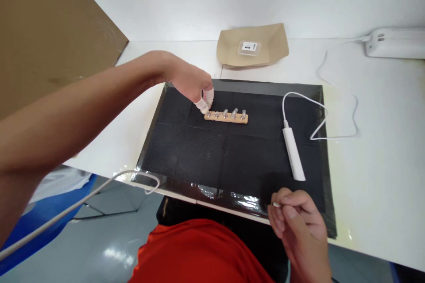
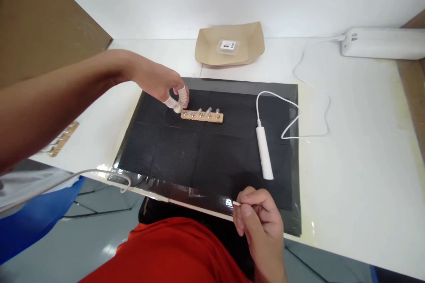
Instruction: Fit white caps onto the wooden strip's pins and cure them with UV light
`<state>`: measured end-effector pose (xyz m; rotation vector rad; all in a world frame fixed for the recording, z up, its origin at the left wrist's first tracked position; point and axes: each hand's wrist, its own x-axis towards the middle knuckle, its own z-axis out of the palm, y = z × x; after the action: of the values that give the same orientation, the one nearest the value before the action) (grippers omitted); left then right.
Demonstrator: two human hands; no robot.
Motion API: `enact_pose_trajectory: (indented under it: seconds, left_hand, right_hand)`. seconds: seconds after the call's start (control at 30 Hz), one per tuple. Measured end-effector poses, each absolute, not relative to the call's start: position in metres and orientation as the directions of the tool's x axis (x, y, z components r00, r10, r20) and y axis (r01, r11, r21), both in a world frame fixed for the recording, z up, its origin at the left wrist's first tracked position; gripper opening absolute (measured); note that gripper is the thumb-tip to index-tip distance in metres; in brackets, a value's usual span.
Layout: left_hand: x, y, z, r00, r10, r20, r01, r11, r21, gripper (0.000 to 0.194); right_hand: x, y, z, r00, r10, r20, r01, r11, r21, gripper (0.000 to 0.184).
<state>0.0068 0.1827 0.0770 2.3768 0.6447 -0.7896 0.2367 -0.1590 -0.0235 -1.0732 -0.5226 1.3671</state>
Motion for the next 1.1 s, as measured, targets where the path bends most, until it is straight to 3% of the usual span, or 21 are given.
enact_pose_trajectory:
  seconds: [0.1,0.2,0.27,0.73,0.9,1.03,1.1]
  left_hand:
    - [0.012,0.182,0.078,0.616,0.335,-0.713,0.675,-0.69,0.259,0.025]
    - [0.021,0.177,0.083,0.426,0.478,-0.768,0.841,-0.522,0.142,0.022]
    - [0.026,0.175,0.086,0.371,0.532,-0.761,0.894,-0.425,0.139,0.022]
    - [0.029,0.188,0.082,0.543,0.394,-0.742,0.728,-0.661,0.181,0.031]
    - [0.016,0.19,0.078,0.566,0.429,-0.704,0.758,-0.608,0.239,0.028]
    - [0.004,0.188,0.078,0.627,0.417,-0.658,0.73,-0.61,0.309,0.036]
    - [-0.002,0.186,0.081,0.603,0.445,-0.662,0.753,-0.592,0.287,0.04]
  right_hand:
    - [0.237,-0.158,-0.022,0.191,0.942,-0.276,-0.516,-0.143,-0.845,0.01]
    - [0.237,-0.159,-0.021,0.193,0.941,-0.277,-0.513,-0.144,-0.846,0.011]
    - [0.238,-0.159,-0.022,0.189,0.941,-0.279,-0.516,-0.146,-0.844,0.011]
    - [0.237,-0.159,-0.02,0.191,0.94,-0.284,-0.532,-0.144,-0.834,0.01]
    - [0.238,-0.158,-0.019,0.189,0.938,-0.289,-0.531,-0.15,-0.834,0.01]
    - [0.237,-0.159,-0.021,0.186,0.94,-0.286,-0.537,-0.146,-0.831,0.01]
    - [0.237,-0.159,-0.021,0.186,0.939,-0.289,-0.541,-0.148,-0.828,0.011]
